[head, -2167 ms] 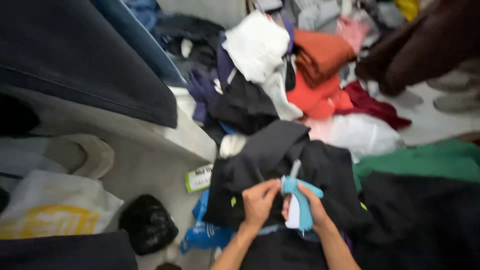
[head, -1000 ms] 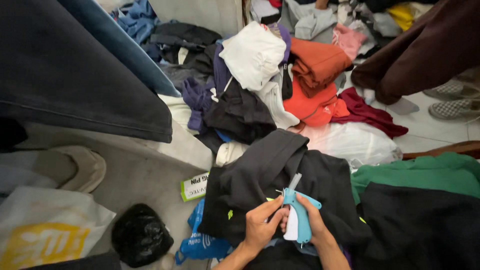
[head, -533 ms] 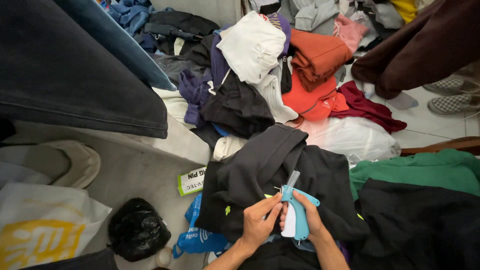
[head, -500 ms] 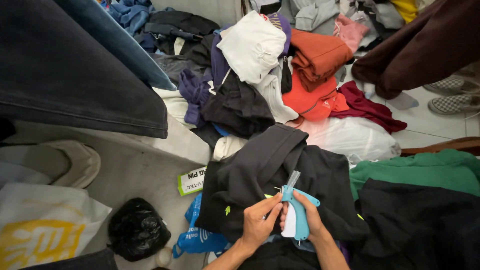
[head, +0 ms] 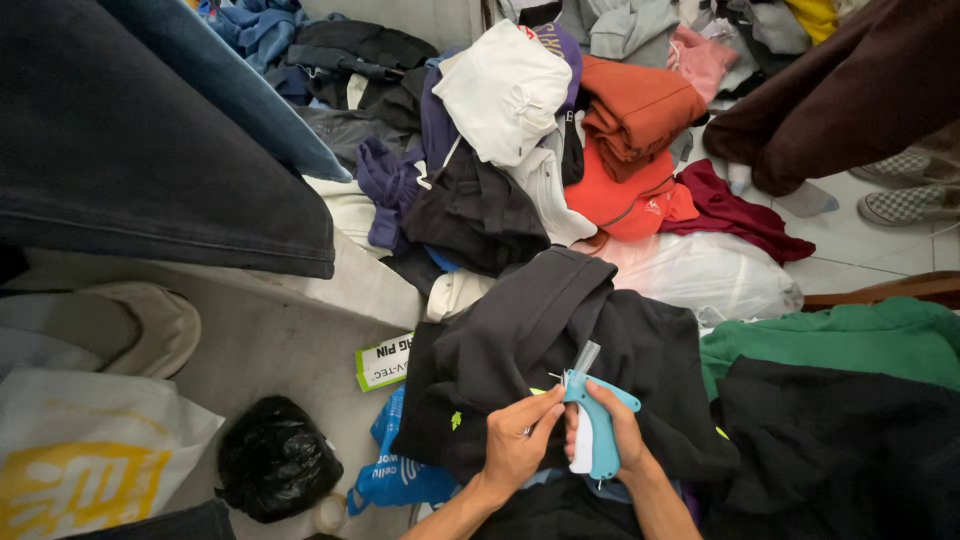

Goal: The person attaches price tags to a green sweatshirt, a black hoodie, and a white sweatshirt using a tagging gun while sitting on the floor in a clothing store stockroom.

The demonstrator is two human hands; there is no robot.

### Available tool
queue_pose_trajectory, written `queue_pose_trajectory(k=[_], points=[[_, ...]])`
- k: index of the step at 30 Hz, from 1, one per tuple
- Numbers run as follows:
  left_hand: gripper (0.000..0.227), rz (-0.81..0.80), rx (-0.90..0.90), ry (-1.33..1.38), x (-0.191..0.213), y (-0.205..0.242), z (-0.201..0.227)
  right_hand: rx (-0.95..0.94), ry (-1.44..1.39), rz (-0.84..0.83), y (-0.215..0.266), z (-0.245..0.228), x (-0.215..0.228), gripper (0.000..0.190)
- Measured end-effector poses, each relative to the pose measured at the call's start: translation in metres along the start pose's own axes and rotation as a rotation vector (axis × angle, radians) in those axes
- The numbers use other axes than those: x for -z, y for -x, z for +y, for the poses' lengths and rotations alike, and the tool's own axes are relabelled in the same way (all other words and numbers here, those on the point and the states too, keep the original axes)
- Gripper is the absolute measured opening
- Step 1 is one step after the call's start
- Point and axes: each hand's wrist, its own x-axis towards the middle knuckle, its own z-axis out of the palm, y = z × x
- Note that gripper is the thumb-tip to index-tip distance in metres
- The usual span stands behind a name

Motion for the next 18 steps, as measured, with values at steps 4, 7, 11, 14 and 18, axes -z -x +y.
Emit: queue_pose_trajectory(k=[4,7,11,14,18], points=[[0.024,0.018,-0.002,0.007,0.000,-0.001,0.004,-0.004,0.007,-0.018,0.007,-0.006,-0.009,0.063],[0.024,0.024,0.001,0.009,0.000,0.000,0.002,-0.003,0.003,-0.025,0.006,-0.005,-0.007,0.062],[0.024,0.013,0.010,0.000,0.000,0.000,0.002,0.009,-0.018,-0.084,0.003,-0.003,-0.003,0.063],[0.023,0.008,0.013,0.007,-0.001,0.001,-0.002,0.001,-0.019,-0.099,0.002,-0.003,-0.002,0.064],[0.022,0.028,0.004,-0.005,0.000,-0.001,0.005,0.025,-0.013,-0.120,0.004,-0.003,-0.004,0.062]])
